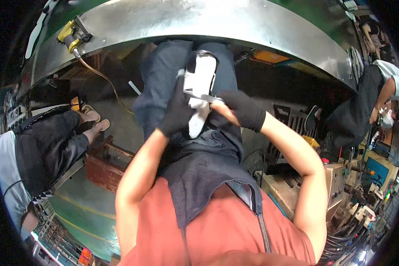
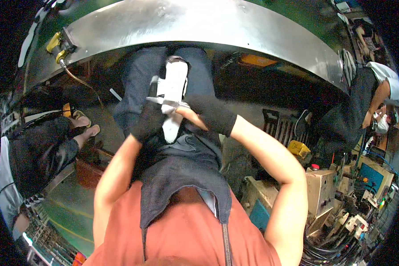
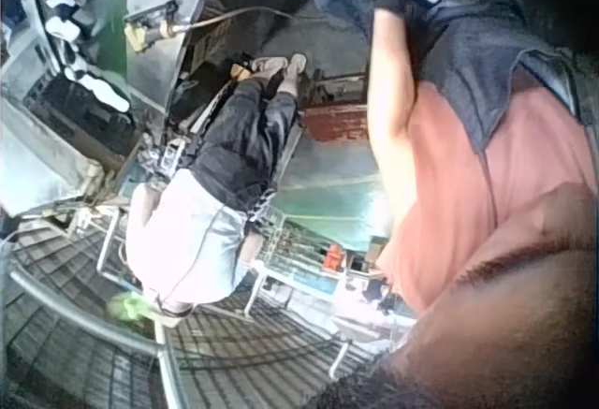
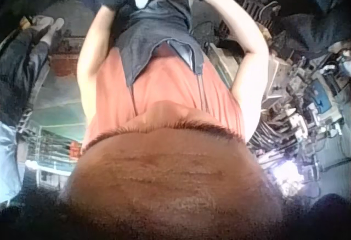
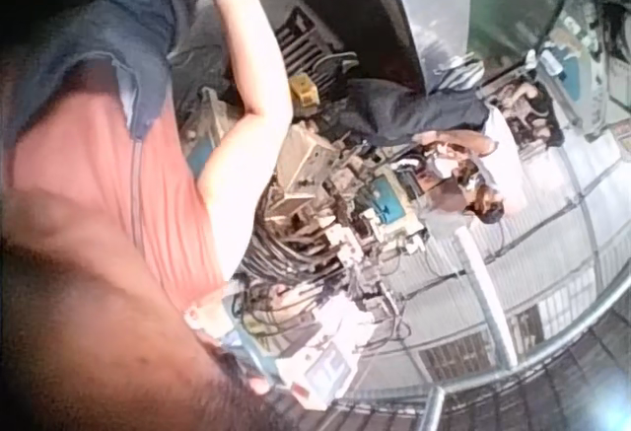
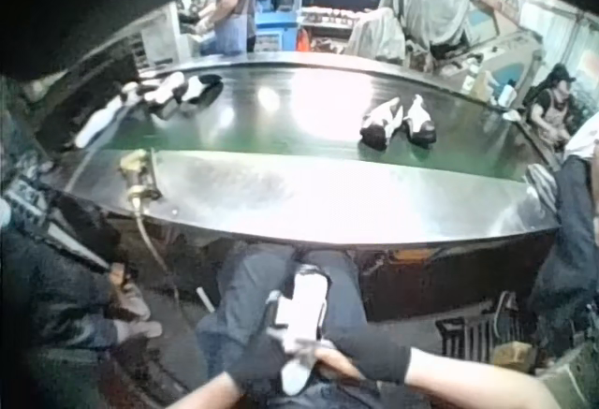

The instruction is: The person uses a pair of shears to trim excess material from the soles of shoe lasts. They handle the lasts one at a time, picking them up from a conveyor belt, cutting the white material around the edges, and placing them back on the belt.

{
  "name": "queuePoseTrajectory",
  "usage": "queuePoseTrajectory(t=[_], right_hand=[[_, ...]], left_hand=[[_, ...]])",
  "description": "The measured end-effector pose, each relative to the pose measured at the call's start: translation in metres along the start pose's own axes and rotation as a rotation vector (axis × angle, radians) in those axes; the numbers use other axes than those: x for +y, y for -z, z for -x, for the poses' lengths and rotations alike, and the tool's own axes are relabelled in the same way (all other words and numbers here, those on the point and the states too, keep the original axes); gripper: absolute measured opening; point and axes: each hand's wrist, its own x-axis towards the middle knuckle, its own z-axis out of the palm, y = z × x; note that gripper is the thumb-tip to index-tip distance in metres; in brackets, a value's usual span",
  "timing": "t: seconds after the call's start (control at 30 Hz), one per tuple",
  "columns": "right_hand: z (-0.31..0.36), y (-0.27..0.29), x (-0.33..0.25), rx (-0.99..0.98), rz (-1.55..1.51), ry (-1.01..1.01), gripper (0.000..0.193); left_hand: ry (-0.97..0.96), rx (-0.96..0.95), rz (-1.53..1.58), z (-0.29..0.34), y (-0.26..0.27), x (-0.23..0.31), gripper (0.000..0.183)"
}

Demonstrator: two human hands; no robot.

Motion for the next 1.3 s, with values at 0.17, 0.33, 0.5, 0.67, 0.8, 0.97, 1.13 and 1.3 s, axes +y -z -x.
queuePoseTrajectory(t=[0.17,0.33,0.5,0.67,0.8,0.97,1.13,1.3], right_hand=[[0.046,-0.019,0.035,-0.264,-0.267,-0.472,0.049],[0.025,0.004,0.003,-0.420,-0.160,-0.427,0.044],[0.025,-0.014,-0.012,-0.293,0.057,-0.384,0.051],[0.042,-0.028,0.024,-0.214,0.046,-0.284,0.045],[0.036,0.024,0.011,-0.344,0.038,-0.384,0.040],[0.005,0.027,-0.059,-0.128,0.103,0.094,0.032],[0.029,0.011,0.017,-0.208,-0.010,-0.357,0.033],[0.038,0.013,-0.029,-0.215,0.106,-0.253,0.034]], left_hand=[[-0.066,-0.053,0.105,0.077,0.005,0.017,0.080],[0.380,-0.350,0.827,0.057,0.021,0.018,0.060],[0.209,-0.253,0.582,0.052,-0.008,-0.007,0.044],[0.033,0.056,0.323,0.044,-0.033,-0.003,0.042],[0.091,0.193,0.154,0.035,-0.027,0.034,0.049],[0.055,0.130,0.312,0.047,-0.030,0.002,0.074],[0.285,-0.224,0.505,0.071,-0.003,-0.016,0.070],[0.438,0.018,0.147,0.079,-0.038,-0.011,0.061]])
